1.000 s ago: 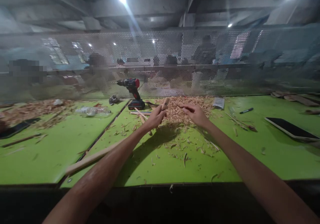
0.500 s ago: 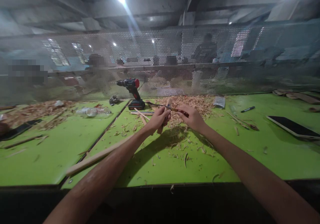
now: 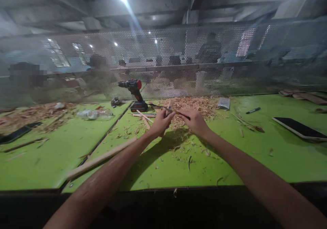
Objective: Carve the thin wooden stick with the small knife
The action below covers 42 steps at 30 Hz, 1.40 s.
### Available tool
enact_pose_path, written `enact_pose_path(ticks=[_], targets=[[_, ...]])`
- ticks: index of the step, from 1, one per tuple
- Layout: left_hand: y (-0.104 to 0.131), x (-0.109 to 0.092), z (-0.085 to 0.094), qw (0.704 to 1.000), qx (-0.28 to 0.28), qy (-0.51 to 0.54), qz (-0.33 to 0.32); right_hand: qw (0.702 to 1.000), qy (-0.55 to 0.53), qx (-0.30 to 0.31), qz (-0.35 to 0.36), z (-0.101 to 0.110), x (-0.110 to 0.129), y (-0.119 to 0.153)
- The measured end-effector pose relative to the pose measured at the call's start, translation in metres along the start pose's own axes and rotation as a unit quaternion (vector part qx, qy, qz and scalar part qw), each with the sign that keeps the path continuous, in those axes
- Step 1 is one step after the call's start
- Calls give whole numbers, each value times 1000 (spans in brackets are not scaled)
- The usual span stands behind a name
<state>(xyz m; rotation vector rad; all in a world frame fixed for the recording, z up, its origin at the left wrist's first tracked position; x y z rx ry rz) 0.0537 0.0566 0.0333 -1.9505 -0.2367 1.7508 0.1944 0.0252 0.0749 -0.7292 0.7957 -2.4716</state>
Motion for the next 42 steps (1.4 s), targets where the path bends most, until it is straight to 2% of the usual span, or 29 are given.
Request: enact_pose_path(ticks=[4,9,19,29,34,42], targets=[[0,0,4,999,-8,-40,-12,999,-29,22,-4,-2,0,-2],[-1,-2,7,997,-3,-74,-26,999,-12,52,-11,-4,-2,-2],[-2,5,11,993,-29,-110,-32,989,121,24,-81,0,7,4],[-1,8,3,998,-11,-54,-7,984,149,49,-89,1,10,4],[-2,2,8,993,-8,-108,-39,979,175,43,-94,3,11,5],[-4,-1,14,984,-39,-165,-59,970,211,41,-116,6,15,7]])
Point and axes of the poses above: each hand's wrist, its own y-axis away from the middle knuckle, its own z-axis out of the back of the hand, x = y × z, the point moved 9 cm from there along -y, towards the middle knuckle, and after that the axes turned 12 degrees about -z, right-handed, at the moved point
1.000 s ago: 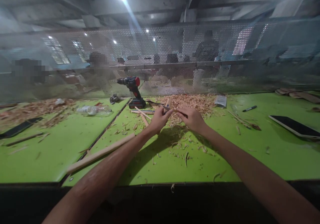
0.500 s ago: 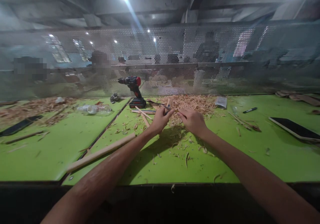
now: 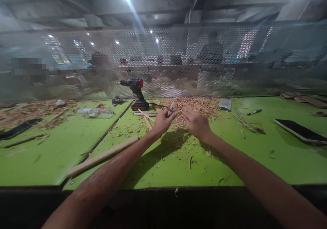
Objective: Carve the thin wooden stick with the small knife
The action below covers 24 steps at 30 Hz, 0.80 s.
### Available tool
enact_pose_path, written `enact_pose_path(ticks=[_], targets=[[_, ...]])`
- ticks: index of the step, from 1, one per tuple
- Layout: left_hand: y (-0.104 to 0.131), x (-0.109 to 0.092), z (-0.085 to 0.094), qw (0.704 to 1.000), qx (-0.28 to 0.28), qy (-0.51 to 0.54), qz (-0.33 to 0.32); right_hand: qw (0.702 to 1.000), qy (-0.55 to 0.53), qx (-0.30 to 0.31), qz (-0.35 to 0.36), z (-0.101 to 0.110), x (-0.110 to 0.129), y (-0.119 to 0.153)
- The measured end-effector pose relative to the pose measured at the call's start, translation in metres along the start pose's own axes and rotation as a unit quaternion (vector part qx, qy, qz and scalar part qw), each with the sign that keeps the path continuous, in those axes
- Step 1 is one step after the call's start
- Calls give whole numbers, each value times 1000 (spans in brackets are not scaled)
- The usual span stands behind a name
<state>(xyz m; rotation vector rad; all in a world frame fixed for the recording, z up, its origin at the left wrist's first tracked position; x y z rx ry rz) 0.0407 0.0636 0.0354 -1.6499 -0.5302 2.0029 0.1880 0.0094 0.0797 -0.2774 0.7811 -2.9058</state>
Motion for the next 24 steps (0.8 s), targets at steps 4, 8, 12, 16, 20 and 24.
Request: enact_pose_path(ticks=[4,8,12,16,20,24], targets=[[-1,-2,3,1000,-10,-12,-3,1000,-2,3,-7,-2,0,1],[-1,-2,4,1000,-12,-11,2,1000,2,-3,-6,-1,0,3],[0,-3,4,1000,-11,-19,4,1000,1,-8,-5,0,2,4],[1,-5,5,1000,-15,-14,12,1000,3,1,-11,-2,2,5],[1,-7,6,999,-24,-18,15,1000,6,-1,-13,-2,3,5],[1,-6,8,999,-29,-31,27,1000,16,1,-22,-3,3,6]])
Point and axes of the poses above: each hand's wrist, its own y-axis away from the middle knuckle, its own z-axis out of the back of the hand, x = y × z, the point moved 9 cm from there along -y, towards the middle knuckle, and after that the axes turned 12 degrees about -z, right-handed, at the moved point
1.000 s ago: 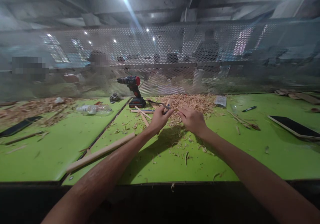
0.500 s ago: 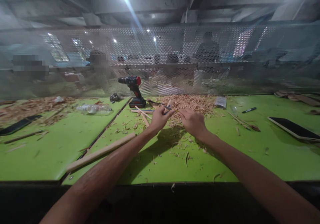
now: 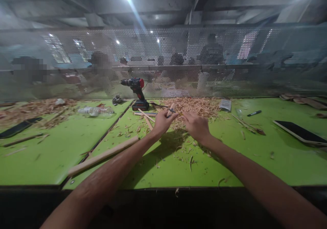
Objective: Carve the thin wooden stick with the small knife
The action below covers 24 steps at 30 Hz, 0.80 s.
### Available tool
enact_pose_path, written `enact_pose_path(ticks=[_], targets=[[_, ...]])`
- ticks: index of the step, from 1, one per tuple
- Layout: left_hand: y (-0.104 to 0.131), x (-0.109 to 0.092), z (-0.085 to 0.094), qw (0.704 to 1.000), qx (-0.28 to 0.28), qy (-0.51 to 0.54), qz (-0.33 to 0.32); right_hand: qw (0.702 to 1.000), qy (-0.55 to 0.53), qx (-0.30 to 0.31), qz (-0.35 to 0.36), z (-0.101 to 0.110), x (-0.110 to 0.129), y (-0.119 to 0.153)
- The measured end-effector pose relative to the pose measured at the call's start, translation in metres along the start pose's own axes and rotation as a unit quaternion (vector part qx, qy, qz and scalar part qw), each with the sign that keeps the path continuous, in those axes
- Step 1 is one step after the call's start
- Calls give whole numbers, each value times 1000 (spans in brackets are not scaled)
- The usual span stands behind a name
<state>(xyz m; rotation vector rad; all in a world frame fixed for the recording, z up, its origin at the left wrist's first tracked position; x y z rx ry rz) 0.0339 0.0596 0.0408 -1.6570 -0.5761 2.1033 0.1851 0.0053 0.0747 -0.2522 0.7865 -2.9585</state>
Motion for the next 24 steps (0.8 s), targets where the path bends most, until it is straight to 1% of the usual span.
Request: enact_pose_path(ticks=[7,12,17,21,24], targets=[[0,6,3,1000,-7,-27,11,1000,18,8,-11,0,1,1],[0,12,1,1000,1,-26,14,1000,22,-5,-6,1,0,1],[1,16,-7,1000,7,9,2,999,-10,2,31,-1,-2,-3],[3,23,-17,998,31,48,6,999,-24,4,38,-5,-6,-7],[3,26,-22,996,48,71,11,999,-19,4,42,-8,-7,-8]])
Point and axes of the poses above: each hand's wrist, its own y-axis away from the middle knuckle, its own z-axis out of the back of the hand, x = y × z, the point moved 9 cm from there along -y, towards the middle knuckle, and after that the axes turned 12 degrees about -z, right-handed, at the moved point
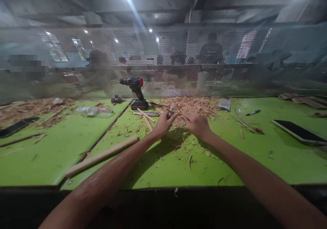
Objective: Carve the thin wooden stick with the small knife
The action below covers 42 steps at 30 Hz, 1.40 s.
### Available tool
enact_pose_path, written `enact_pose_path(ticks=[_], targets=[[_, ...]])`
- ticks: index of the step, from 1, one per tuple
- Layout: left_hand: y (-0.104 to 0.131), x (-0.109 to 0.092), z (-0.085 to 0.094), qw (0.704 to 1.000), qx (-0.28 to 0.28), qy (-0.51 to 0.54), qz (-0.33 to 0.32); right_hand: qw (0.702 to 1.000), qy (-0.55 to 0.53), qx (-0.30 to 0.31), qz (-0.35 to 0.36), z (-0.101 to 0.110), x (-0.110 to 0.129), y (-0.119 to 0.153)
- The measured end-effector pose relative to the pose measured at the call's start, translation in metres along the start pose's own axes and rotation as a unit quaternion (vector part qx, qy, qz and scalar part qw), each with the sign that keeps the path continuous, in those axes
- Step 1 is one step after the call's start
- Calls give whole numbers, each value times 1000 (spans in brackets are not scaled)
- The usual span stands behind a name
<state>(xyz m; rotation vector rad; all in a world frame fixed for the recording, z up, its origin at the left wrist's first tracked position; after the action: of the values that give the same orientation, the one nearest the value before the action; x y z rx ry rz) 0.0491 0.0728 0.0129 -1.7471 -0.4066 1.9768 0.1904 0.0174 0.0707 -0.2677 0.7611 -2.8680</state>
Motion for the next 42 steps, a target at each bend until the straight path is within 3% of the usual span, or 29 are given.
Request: enact_pose_path(ticks=[14,22,31,42], targets=[[0,-19,15,995,-40,-89,-38,998,53,-5,-30,4,5,6],[-1,-15,14,994,-38,-96,-32,999,43,-7,-28,1,3,6],[-3,-3,2,998,19,-57,-33,1000,21,3,-3,-3,0,3],[0,-15,12,996,-18,-81,-35,998,59,10,-31,-4,3,8]])
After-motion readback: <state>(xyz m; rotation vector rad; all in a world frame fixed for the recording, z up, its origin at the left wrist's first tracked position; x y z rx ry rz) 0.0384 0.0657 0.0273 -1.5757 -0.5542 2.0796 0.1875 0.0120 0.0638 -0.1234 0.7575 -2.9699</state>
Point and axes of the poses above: each hand's wrist, its own y-axis away from the middle knuckle, its own z-axis out of the back of the hand, x = y × z, the point moved 9 cm from there along -y, towards the middle knuckle, and after that the axes turned 12 degrees about -z, right-handed, at the moved point
